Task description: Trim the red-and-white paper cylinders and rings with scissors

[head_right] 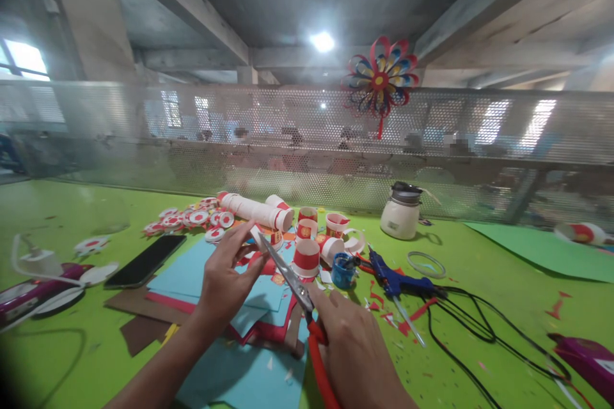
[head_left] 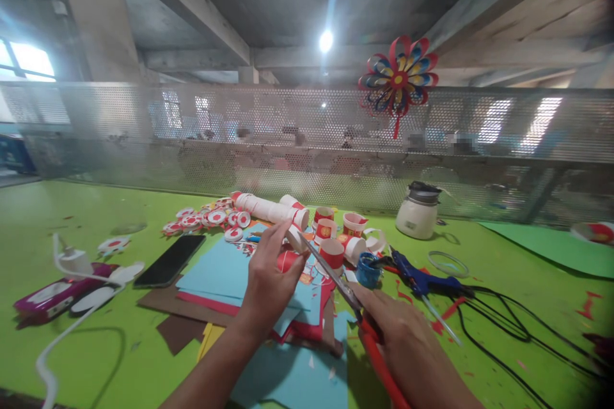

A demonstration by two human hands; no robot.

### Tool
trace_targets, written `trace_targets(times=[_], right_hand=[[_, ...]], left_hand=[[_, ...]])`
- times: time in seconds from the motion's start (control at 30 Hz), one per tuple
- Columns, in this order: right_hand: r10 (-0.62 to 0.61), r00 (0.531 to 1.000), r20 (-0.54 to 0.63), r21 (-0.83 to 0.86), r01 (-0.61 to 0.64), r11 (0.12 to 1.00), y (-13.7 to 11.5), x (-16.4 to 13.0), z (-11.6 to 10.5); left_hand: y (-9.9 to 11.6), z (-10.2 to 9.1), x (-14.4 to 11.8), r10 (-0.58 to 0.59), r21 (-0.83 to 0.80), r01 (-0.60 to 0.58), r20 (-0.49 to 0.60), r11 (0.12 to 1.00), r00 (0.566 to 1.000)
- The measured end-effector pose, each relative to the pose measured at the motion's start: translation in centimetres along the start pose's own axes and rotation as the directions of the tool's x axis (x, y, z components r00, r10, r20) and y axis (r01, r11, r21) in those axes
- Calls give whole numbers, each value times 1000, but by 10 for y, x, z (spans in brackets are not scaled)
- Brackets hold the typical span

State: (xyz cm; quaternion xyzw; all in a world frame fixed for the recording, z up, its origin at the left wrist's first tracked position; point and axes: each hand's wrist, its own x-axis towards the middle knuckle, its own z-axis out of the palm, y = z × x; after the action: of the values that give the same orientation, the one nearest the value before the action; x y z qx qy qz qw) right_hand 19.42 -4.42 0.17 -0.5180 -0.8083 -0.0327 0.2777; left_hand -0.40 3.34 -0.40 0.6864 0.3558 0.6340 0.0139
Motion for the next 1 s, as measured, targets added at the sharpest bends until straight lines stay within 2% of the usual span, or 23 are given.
trace_targets(times=[0.23,0.4,0.5,0.67,0.73,0.87,1.0], right_hand=[[64,997,49,167,-71,983,-2,8,0],[40,982,186,436,-119,892,-1,11,-5],[1,977,212,538,-117,835,3,10,-2],[70,972,224,538,-183,823,5,10,1],[96,966,239,570,-220,792,6,10,0],[171,946,274,617,-309,724,10,10,-4],[150,958,245,559,-266,785,12,10,-3]], left_hand=[[2,-1,1,-47,-69,47,9,996,999],[1,-1,3,-91,-124,94,25,988,996],[1,-2,3,-128,-148,133,45,980,991],[1,-5,4,-178,-167,186,64,968,982],[0,-7,6,-225,-188,232,58,954,973],[2,-12,11,-329,-324,350,121,879,937],[10,-14,13,-350,-511,432,253,743,902]])
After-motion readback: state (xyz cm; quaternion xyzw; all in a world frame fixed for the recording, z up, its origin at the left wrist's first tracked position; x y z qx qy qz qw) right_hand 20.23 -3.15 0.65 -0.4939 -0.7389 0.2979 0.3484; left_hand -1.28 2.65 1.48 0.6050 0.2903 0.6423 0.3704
